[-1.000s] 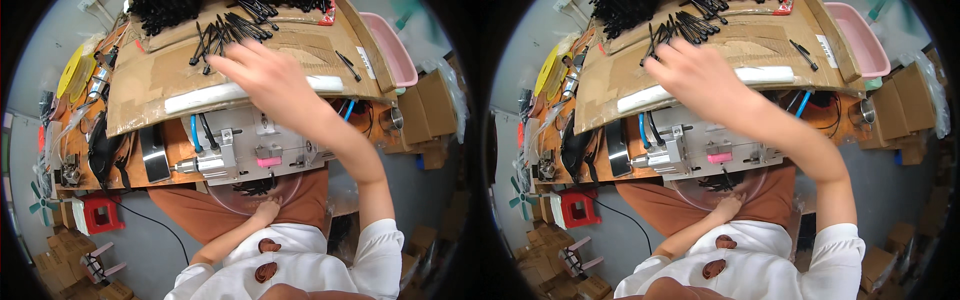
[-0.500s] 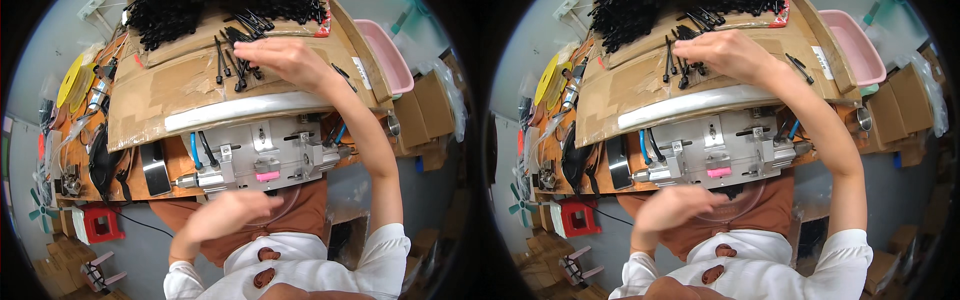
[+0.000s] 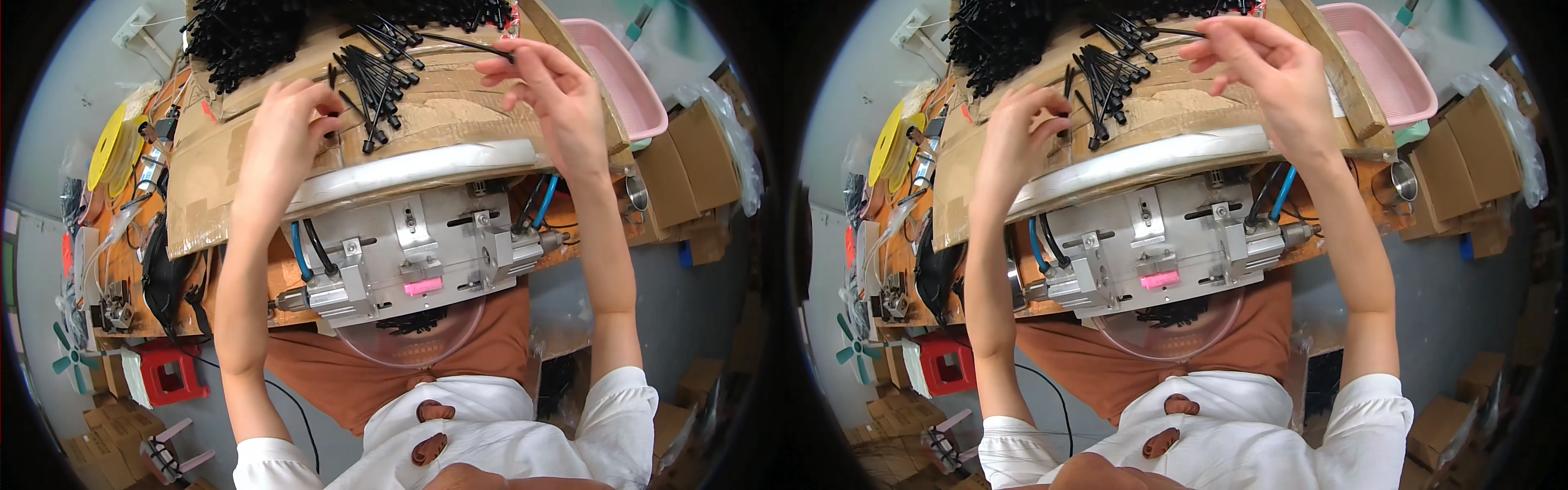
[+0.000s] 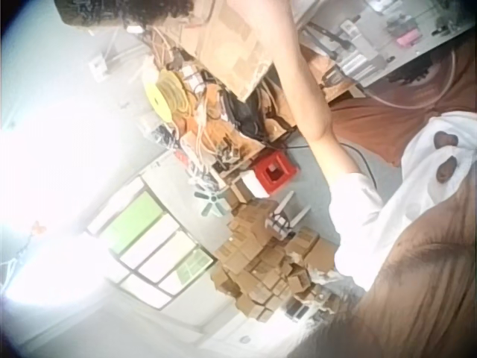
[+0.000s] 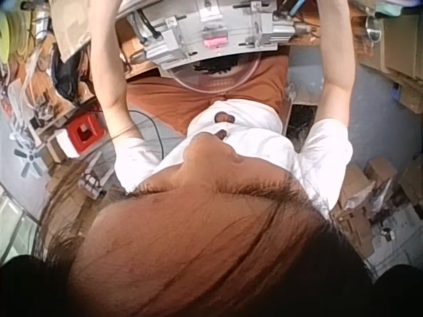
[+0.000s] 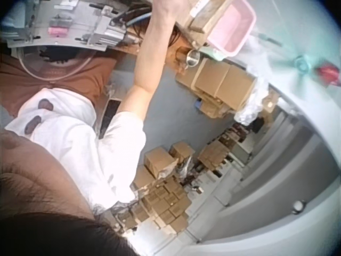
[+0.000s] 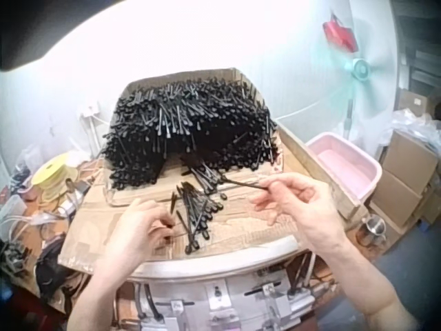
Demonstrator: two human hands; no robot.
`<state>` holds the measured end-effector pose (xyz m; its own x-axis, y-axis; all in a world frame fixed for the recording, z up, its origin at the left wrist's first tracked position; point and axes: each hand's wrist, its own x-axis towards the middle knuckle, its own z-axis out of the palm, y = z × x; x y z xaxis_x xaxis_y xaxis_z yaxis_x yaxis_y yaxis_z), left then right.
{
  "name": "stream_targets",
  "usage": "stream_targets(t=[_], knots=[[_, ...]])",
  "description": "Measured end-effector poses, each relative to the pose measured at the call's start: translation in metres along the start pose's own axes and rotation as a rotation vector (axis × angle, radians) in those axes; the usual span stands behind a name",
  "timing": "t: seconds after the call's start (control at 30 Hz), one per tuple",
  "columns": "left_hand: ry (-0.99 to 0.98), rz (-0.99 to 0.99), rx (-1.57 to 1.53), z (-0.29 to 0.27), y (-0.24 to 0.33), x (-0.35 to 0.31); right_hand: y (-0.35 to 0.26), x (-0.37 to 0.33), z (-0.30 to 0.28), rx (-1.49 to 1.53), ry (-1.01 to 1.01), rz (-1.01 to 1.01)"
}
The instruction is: The person picks up a cable tie from a pile on the table, places one end into the slot of a machine, and then presses the cable tie down into the machine using their fingers.
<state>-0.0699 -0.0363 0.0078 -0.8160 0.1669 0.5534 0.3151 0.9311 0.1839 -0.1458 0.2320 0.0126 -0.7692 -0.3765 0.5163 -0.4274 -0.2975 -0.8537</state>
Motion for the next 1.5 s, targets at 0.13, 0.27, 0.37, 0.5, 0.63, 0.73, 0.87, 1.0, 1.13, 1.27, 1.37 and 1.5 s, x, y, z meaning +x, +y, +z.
stream_targets(t=[0.13, 0.27, 0.37, 0.5, 0.63, 0.73, 0.87, 1.0, 1.13, 1.27, 1.37, 1.5], knots=[[-0.178, -0.228, -0.235, -0.027, 0.019, -0.029, -0.006, -0.021, -0.018, 0.075, -0.020, 0.077], [0.069, -0.260, -0.161, -0.022, 0.034, -0.069, -0.007, -0.031, -0.013, 0.118, -0.038, 0.048], [0.207, -0.320, -0.206, -0.009, 0.085, -0.116, -0.013, -0.049, -0.016, 0.089, -0.022, -0.058], [-0.133, -0.247, -0.166, 0.017, 0.146, -0.181, -0.019, -0.068, -0.014, 0.077, -0.025, -0.009], [-0.245, -0.216, -0.016, 0.051, 0.169, -0.190, -0.025, -0.078, 0.008, 0.163, 0.096, -0.016], [-0.263, -0.214, 0.024, 0.056, 0.173, -0.188, -0.031, -0.086, 0.013, 0.030, 0.089, -0.024], [-0.257, -0.208, 0.036, 0.059, 0.174, -0.187, -0.037, -0.095, 0.011, 0.092, 0.088, -0.122], [-0.290, -0.211, 0.031, 0.058, 0.172, -0.187, -0.035, -0.118, 0.021, -0.096, 0.142, -0.101], [-0.334, -0.178, -0.085, 0.043, 0.160, -0.178, -0.020, -0.167, 0.037, -0.611, -0.072, -0.154], [0.044, -0.111, 0.000, 0.008, 0.102, -0.099, 0.010, -0.210, 0.064, -0.757, -0.183, -0.119], [0.115, -0.219, 0.029, 0.008, 0.039, -0.048, 0.030, -0.223, 0.077, -0.777, -0.255, -0.096], [-0.157, -0.297, -0.171, 0.009, 0.012, -0.018, 0.037, -0.222, 0.081, -0.799, -0.338, -0.022]])
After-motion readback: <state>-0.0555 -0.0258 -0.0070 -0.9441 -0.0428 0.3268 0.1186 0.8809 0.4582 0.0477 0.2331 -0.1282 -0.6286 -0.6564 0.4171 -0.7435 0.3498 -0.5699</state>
